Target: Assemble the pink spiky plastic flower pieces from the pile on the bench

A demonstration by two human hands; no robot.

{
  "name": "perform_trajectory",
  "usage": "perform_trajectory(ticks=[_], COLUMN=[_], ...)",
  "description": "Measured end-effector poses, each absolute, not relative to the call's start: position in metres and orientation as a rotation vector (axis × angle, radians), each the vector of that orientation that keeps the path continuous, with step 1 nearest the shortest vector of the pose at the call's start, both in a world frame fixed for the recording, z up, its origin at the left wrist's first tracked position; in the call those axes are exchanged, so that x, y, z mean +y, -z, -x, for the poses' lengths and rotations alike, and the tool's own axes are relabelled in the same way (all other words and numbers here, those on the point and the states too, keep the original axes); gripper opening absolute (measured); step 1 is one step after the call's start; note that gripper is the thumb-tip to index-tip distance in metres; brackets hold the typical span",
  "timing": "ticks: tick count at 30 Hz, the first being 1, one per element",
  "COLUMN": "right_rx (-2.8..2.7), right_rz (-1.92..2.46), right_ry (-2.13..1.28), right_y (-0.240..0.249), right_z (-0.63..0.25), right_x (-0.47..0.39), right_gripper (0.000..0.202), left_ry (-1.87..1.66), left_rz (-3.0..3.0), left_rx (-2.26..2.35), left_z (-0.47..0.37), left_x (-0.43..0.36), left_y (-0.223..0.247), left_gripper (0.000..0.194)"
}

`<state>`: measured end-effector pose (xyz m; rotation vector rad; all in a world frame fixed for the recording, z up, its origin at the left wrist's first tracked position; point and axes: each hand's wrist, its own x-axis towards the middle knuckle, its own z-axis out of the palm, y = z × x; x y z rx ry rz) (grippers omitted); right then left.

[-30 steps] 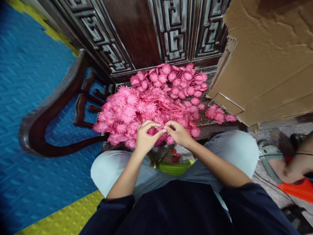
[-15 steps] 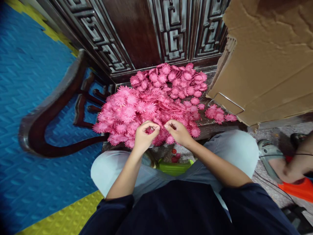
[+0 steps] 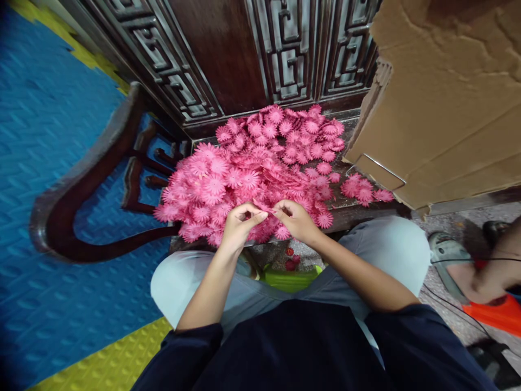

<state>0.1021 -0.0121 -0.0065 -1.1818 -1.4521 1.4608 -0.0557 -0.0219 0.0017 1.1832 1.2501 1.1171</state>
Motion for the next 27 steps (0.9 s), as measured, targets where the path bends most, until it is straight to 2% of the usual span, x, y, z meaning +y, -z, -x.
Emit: perform_trajectory(ticks=[17, 27], right_rx=[-1.363, -1.494], right_rz=[1.103, 1.091], right_ry=[-1.573, -1.477], right_y=[0.0056, -0.0027], right_z=[-0.0943, -0.0983], right_x=[-0.0209, -0.0179], right_gripper=[0.028, 0.017], left_ry=[-1.109, -1.065], left_rz=[-1.066, -0.9], left_rx=[1.183, 1.038], left_z=[0.0555, 0.059], left_x=[-0.0203, -0.0166], left_y=[0.002, 0.0063], left_gripper=[0.032, 0.039])
